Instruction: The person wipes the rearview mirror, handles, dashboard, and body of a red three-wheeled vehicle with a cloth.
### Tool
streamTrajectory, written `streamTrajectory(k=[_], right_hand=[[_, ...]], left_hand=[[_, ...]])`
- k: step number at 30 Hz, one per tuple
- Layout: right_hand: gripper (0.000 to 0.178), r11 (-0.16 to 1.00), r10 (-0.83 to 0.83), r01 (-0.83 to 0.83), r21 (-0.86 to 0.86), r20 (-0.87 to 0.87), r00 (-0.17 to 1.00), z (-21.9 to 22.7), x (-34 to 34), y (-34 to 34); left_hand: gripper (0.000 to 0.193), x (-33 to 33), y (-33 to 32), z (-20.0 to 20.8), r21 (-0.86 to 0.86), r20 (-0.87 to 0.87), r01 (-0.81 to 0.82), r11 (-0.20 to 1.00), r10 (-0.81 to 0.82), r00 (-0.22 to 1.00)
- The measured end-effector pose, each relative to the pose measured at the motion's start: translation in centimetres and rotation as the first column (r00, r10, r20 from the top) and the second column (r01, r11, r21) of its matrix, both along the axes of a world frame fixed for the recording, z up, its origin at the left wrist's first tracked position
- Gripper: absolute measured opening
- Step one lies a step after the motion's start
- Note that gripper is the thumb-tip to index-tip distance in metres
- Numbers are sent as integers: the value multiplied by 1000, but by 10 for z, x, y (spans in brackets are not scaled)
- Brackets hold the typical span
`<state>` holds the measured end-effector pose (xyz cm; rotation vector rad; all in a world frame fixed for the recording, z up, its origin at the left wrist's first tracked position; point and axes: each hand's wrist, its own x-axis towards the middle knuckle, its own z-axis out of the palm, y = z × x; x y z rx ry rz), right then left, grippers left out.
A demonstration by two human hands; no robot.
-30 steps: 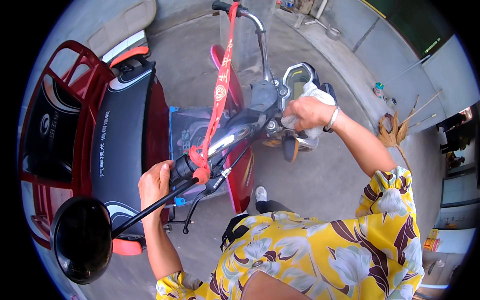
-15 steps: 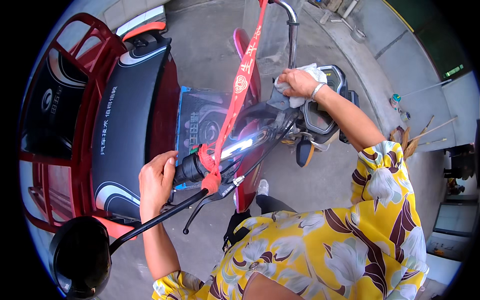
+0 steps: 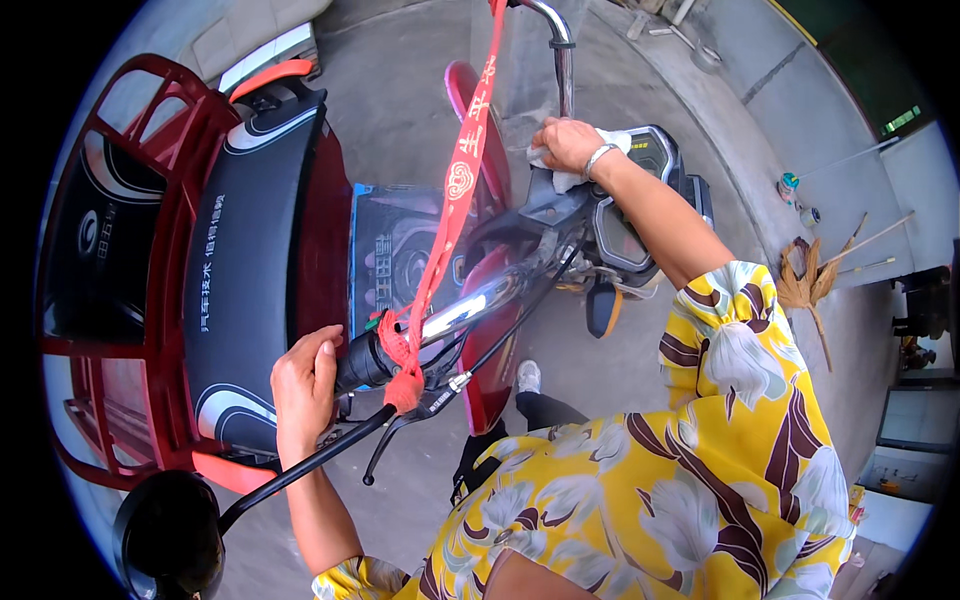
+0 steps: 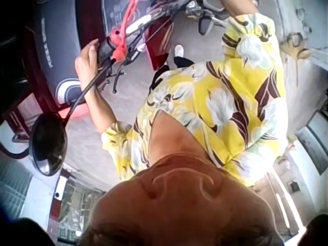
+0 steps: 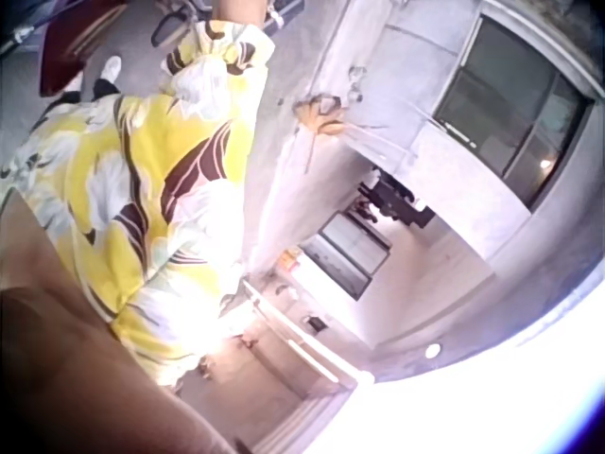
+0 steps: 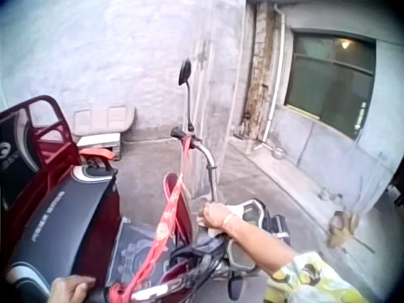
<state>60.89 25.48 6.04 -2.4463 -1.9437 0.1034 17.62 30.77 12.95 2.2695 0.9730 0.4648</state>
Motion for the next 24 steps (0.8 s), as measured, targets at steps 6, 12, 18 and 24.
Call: streamTrajectory(k=[6, 12, 18, 24], right_hand=[[30, 938, 344, -347, 0, -139, 929, 0, -35, -21], [33, 894, 210, -337, -296, -387, 898, 6, -61, -27], [27, 958, -158, -219, -184, -979, 129, 50, -88, -38], [41, 934, 72, -231, -272, -489, 869, 23, -79, -42]], left_hand=[[27, -2, 0, 0, 6, -18, 21, 1000, -21, 1000], [27, 2, 2, 1, -17, -11, 45, 999, -45, 999], [26, 7, 1, 3, -18, 3, 62, 998, -62, 998], [26, 1, -1, 2, -13, -21, 32, 999, -32, 999]])
